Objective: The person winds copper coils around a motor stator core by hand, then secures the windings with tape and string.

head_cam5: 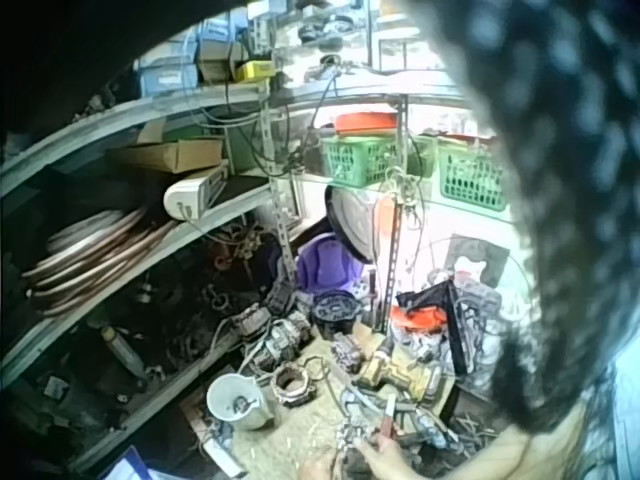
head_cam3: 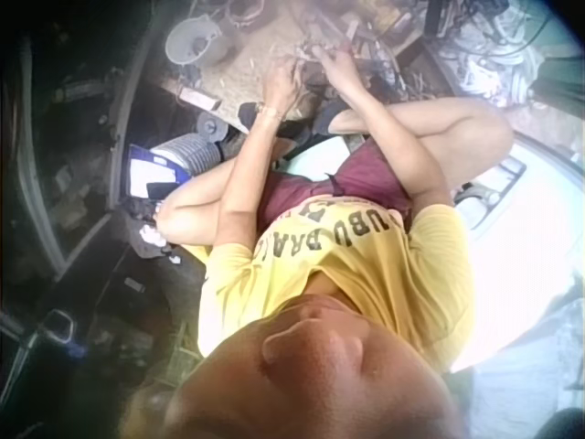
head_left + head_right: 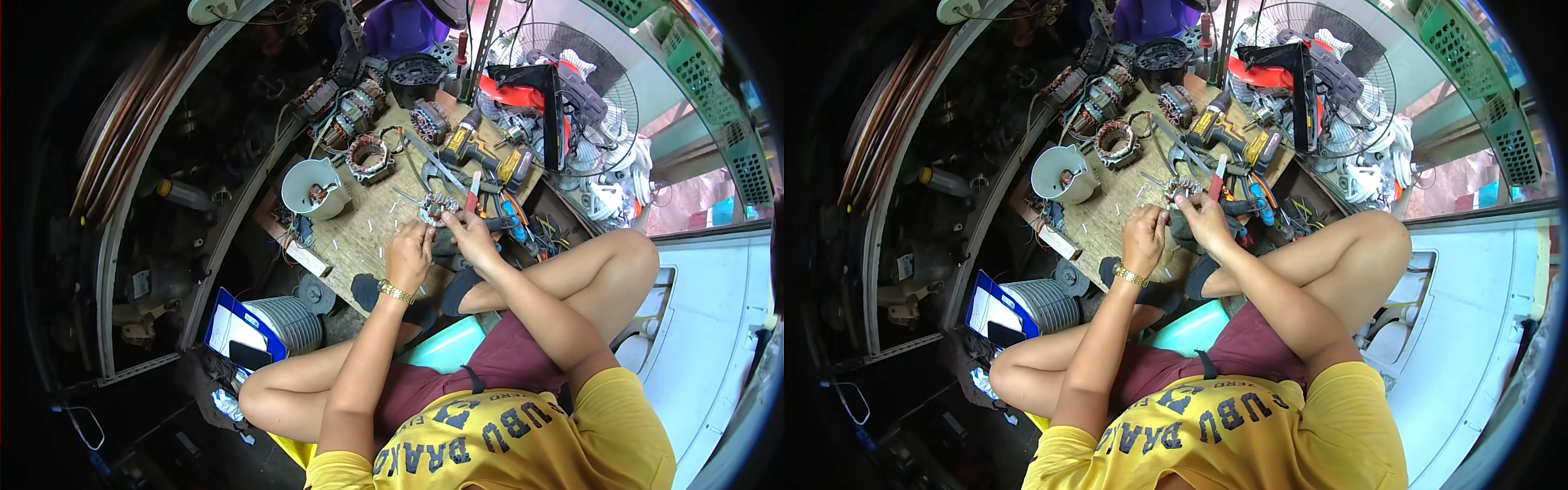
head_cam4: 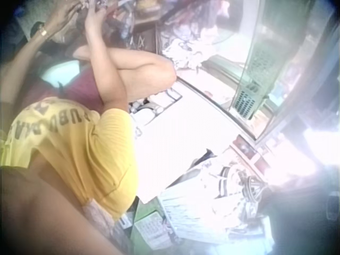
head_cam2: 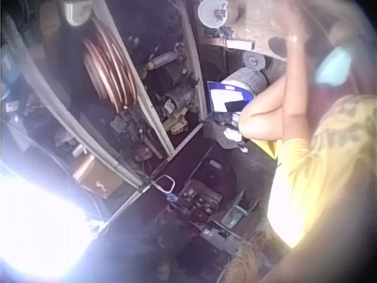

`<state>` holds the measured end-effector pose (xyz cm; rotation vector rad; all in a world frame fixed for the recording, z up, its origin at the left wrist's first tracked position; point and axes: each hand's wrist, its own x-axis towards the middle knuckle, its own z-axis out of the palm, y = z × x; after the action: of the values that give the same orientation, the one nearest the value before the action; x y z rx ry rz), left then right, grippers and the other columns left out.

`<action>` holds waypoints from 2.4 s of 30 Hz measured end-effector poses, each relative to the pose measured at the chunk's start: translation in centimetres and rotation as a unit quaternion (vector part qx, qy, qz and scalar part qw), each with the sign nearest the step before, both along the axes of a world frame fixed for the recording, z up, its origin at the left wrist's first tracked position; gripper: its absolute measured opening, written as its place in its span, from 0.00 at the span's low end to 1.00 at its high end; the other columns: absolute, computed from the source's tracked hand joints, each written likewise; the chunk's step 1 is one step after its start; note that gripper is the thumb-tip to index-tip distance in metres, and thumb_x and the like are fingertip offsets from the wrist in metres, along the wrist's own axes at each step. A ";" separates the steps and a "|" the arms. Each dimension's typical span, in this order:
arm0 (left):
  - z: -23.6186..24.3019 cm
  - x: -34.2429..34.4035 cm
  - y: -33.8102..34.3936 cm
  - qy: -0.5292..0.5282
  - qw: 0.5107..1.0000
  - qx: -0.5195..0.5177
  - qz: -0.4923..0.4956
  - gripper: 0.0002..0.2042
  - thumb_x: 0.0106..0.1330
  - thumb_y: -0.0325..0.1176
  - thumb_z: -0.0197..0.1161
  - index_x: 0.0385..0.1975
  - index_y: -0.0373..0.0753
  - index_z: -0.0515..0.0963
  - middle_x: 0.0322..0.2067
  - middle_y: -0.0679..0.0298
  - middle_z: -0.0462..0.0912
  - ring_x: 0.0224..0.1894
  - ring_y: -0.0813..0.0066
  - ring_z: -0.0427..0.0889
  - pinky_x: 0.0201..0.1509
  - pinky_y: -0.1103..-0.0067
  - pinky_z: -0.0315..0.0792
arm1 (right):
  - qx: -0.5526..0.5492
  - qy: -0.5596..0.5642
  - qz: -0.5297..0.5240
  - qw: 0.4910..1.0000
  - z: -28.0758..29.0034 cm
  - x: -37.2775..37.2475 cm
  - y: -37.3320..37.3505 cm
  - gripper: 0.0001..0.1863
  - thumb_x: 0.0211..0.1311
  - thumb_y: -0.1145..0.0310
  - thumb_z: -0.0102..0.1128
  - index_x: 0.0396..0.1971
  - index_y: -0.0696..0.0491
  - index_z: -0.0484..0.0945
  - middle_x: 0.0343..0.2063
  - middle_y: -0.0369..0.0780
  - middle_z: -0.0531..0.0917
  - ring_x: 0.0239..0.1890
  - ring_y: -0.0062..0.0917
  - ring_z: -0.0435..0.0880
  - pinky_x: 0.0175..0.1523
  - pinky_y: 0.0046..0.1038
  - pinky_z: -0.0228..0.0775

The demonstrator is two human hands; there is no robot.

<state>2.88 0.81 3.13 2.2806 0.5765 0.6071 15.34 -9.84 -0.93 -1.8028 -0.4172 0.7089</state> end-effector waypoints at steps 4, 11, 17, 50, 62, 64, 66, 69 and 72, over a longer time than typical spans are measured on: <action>-0.7 -1.0 1.0 -0.043 0.997 -0.070 -0.001 0.11 0.71 0.33 0.59 0.28 0.34 0.78 0.25 0.54 0.77 0.30 0.54 0.77 0.37 0.65 0.71 | 0.003 0.081 -0.017 0.997 2.5 -1.5 0.9 0.17 0.70 0.59 0.62 0.43 0.60 0.81 0.28 0.36 0.82 0.29 0.18 0.79 0.38 0.24 0.73; -0.8 -1.4 1.2 0.005 0.956 -0.293 -0.010 0.13 0.75 0.37 0.57 0.30 0.35 0.76 0.21 0.60 0.73 0.25 0.72 0.71 0.32 0.74 0.67 | 0.100 -0.072 0.114 0.986 3.4 -1.1 1.0 0.08 0.67 0.75 0.60 0.43 0.58 0.82 0.28 0.39 0.85 0.29 0.21 0.83 0.35 0.26 0.75; 2.6 -1.2 1.2 0.025 0.999 0.024 -0.036 0.09 0.70 0.32 0.60 0.31 0.33 0.74 0.26 0.48 0.77 0.32 0.47 0.77 0.37 0.63 0.70 | 0.027 -0.131 0.149 0.980 5.5 -1.1 0.5 0.07 0.66 0.75 0.60 0.40 0.60 0.82 0.23 0.44 0.84 0.25 0.27 0.84 0.35 0.29 0.74; -6.1 -6.4 4.1 0.127 0.992 -0.022 0.001 0.09 0.62 0.32 0.67 0.41 0.43 0.84 0.40 0.58 0.81 0.40 0.53 0.83 0.43 0.64 0.77 | 0.001 -0.414 0.295 0.861 9.5 -2.2 12.1 0.14 0.59 0.65 0.67 0.44 0.53 0.85 0.35 0.46 0.85 0.41 0.43 0.85 0.44 0.39 0.77; -14.6 -7.0 5.5 0.070 0.960 -0.265 0.054 0.10 0.69 0.37 0.66 0.42 0.38 0.83 0.35 0.63 0.83 0.33 0.65 0.84 0.39 0.73 0.78 | -0.071 -0.389 0.257 0.882 7.9 6.1 12.8 0.12 0.59 0.62 0.65 0.38 0.53 0.85 0.34 0.48 0.86 0.39 0.45 0.86 0.45 0.43 0.77; -15.4 -2.7 5.0 0.059 0.860 -0.492 0.119 0.12 0.72 0.40 0.63 0.42 0.38 0.83 0.29 0.71 0.82 0.29 0.78 0.81 0.35 0.79 0.77 | -0.115 -0.350 0.212 0.905 3.0 7.2 7.8 0.12 0.59 0.62 0.65 0.37 0.53 0.86 0.33 0.48 0.86 0.37 0.44 0.86 0.44 0.42 0.77; -14.8 1.6 3.9 0.031 0.760 -0.632 0.147 0.11 0.72 0.40 0.63 0.43 0.38 0.81 0.29 0.70 0.82 0.29 0.79 0.80 0.33 0.80 0.77 | -0.128 -0.288 0.149 0.937 0.3 7.3 4.1 0.13 0.60 0.63 0.65 0.39 0.54 0.86 0.32 0.48 0.87 0.35 0.40 0.87 0.42 0.38 0.77; -15.7 3.5 4.6 -0.005 0.673 -0.713 0.196 0.11 0.72 0.39 0.62 0.44 0.38 0.79 0.31 0.68 0.83 0.28 0.79 0.80 0.30 0.81 0.77 | -0.127 -0.184 0.089 0.971 -1.9 5.8 3.3 0.13 0.62 0.66 0.66 0.42 0.57 0.86 0.30 0.45 0.88 0.32 0.33 0.87 0.41 0.32 0.77; -14.6 5.8 3.4 -0.034 0.735 -0.656 0.168 0.10 0.72 0.35 0.62 0.45 0.36 0.78 0.34 0.66 0.83 0.29 0.79 0.81 0.26 0.81 0.77 | -0.102 -0.230 0.088 0.964 -2.7 7.0 1.8 0.17 0.64 0.59 0.65 0.47 0.53 0.85 0.40 0.50 0.85 0.43 0.37 0.86 0.50 0.34 0.75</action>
<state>8.69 4.20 -11.46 0.7981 0.9708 0.2463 22.32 -8.00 -3.60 -2.1479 -0.8464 0.4563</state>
